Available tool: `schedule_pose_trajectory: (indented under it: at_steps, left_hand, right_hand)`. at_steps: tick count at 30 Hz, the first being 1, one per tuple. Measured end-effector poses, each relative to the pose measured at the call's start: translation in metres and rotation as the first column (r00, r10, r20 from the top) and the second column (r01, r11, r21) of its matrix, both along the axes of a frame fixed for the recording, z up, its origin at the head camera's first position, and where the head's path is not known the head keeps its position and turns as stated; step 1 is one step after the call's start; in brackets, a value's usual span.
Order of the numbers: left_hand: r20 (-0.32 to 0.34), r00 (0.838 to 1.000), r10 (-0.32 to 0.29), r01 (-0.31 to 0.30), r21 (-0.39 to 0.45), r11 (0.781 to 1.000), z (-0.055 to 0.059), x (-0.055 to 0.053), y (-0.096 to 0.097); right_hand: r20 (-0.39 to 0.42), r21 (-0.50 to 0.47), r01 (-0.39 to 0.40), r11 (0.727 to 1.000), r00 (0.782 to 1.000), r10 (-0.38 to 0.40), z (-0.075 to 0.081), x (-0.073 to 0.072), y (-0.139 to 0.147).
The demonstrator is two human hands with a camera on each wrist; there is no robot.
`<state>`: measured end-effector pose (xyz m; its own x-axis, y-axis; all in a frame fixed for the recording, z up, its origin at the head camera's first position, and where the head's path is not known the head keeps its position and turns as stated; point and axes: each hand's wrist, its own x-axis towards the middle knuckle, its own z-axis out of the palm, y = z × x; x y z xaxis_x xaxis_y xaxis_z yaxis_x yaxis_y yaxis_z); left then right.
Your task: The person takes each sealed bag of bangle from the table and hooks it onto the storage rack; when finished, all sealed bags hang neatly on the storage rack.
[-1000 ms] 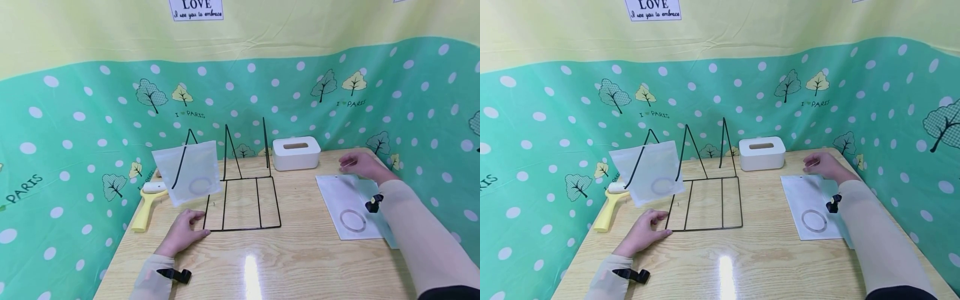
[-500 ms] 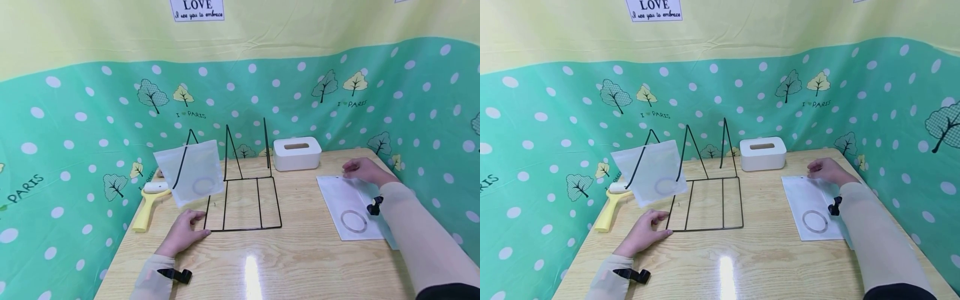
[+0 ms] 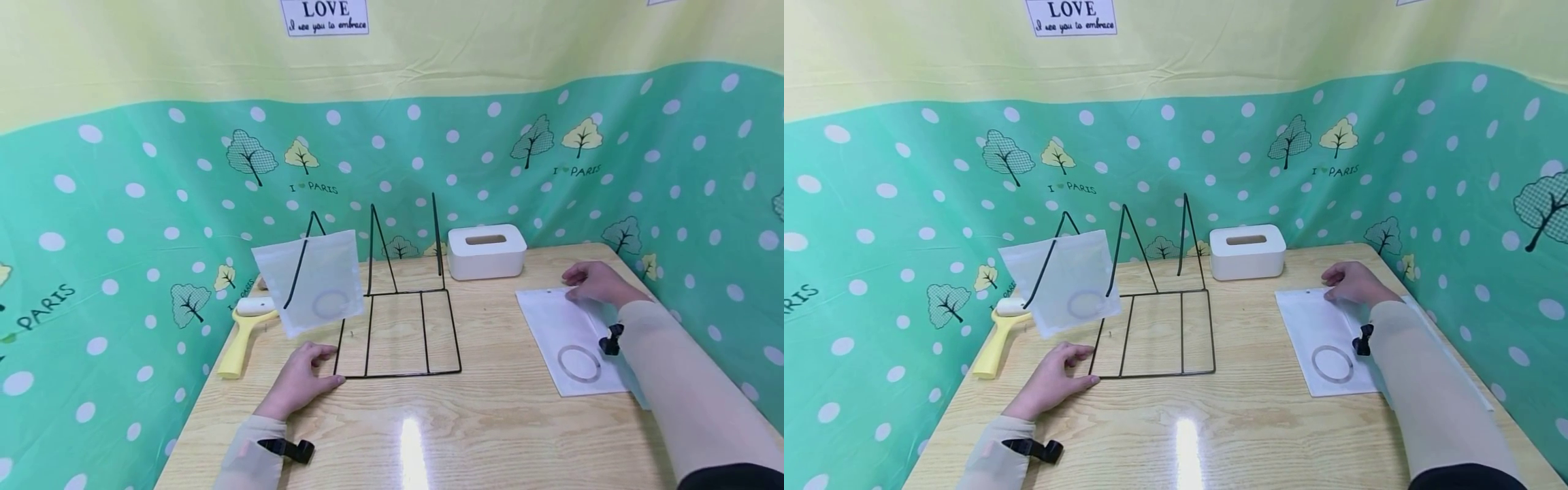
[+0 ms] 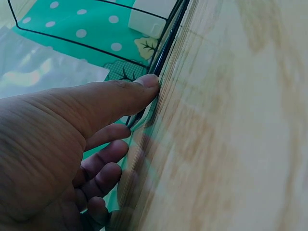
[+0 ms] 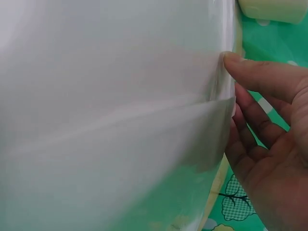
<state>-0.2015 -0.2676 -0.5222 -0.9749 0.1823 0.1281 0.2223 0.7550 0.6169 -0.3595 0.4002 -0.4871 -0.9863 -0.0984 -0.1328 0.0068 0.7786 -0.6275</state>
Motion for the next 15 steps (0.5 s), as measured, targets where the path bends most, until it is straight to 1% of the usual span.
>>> schedule_pose_trajectory:
  at_steps: [2, 6, 12, 15]
  left_hand:
    - [-0.003, 1.0, -0.001, 0.001, -0.001, 1.0, 0.0003, 0.0003, 0.0003]
    - [-0.006, 1.0, -0.001, 0.001, -0.001, 1.0, 0.0006, 0.0009, 0.0007]
    - [-0.004, 1.0, 0.004, -0.004, -0.002, 1.0, 0.0, 0.0011, 0.0002]
    - [-0.005, 1.0, 0.004, -0.004, -0.002, 1.0, 0.0, 0.0011, -0.0002]
  right_hand:
    - [-0.005, 0.017, 0.015, 1.0, 1.0, -0.015, 0.0001, 0.0017, -0.0024]
    - [-0.011, 0.042, 0.004, 0.999, 1.0, -0.004, 0.0005, 0.0025, -0.0049]
    - [-0.004, 0.055, -0.002, 0.998, 1.0, 0.002, -0.0011, -0.0027, -0.0038]
    - [-0.021, 0.056, -0.027, 0.998, 0.999, 0.028, 0.0, -0.0048, -0.0048]
